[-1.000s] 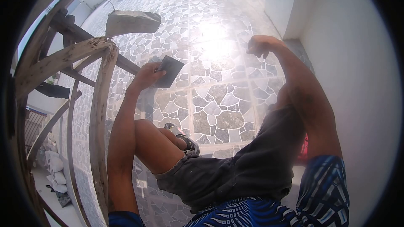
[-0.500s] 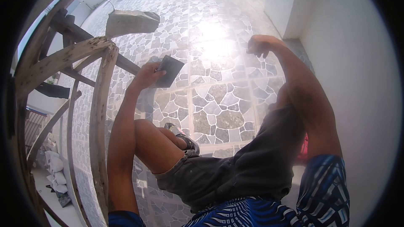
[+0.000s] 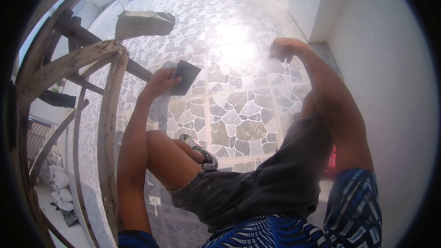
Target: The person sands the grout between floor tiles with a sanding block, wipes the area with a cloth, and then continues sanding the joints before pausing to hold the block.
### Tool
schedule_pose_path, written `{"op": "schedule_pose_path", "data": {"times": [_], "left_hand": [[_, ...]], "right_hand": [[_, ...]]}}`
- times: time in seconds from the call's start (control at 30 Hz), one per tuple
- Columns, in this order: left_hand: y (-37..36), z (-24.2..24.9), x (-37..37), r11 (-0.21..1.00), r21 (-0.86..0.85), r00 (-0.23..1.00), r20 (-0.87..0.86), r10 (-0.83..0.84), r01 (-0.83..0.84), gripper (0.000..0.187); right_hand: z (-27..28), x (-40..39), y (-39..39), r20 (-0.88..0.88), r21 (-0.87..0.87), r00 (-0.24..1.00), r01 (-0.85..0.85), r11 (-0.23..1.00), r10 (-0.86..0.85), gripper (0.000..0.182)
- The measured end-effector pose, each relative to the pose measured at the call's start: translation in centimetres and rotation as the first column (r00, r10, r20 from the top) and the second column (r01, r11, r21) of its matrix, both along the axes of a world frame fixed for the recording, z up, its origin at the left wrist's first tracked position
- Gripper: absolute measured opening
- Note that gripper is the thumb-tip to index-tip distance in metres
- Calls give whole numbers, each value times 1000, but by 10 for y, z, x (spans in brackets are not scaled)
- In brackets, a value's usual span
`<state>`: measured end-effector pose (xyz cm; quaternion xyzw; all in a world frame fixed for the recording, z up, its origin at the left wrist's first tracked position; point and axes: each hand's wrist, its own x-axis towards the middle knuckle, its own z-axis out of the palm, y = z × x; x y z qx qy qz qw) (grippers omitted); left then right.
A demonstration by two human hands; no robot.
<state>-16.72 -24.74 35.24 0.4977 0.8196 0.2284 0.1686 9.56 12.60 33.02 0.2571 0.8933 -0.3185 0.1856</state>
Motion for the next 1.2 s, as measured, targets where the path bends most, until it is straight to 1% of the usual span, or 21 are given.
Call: {"op": "schedule_pose_path", "data": {"times": [0.1,0.4,0.7,0.8,0.9,1.0,1.1,1.2], "left_hand": [[0,5,3,998,-57,1000,4,16,-16,30],[-1,4,3,1000,11,999,-50,-20,20,27],[1,4,3,1000,-5,1000,14,-1,1,27],[1,13,10,997,-65,998,53,45,-42,29],[1,9,7,998,-53,997,59,46,-43,29],[0,7,5,999,-41,999,28,23,-22,29],[1,7,5,997,-62,997,60,40,-36,29],[0,3,1,1000,4,1000,28,-5,5,27]], "right_hand": [[-1,-1,0,-3,4,1000,4,1000,-4,43],[-1,-1,1,5,1,1000,-4,1000,3,44],[1,0,0,3,5,1000,-4,1000,4,44],[1,0,-1,2,6,1000,-6,1000,6,45],[2,0,-1,1,6,1000,-6,1000,6,45],[1,-1,-1,0,6,1000,-8,1000,8,45],[0,-1,0,1,5,1000,-12,1000,12,46],[0,-1,1,3,6,1000,-14,1000,14,45]]}}
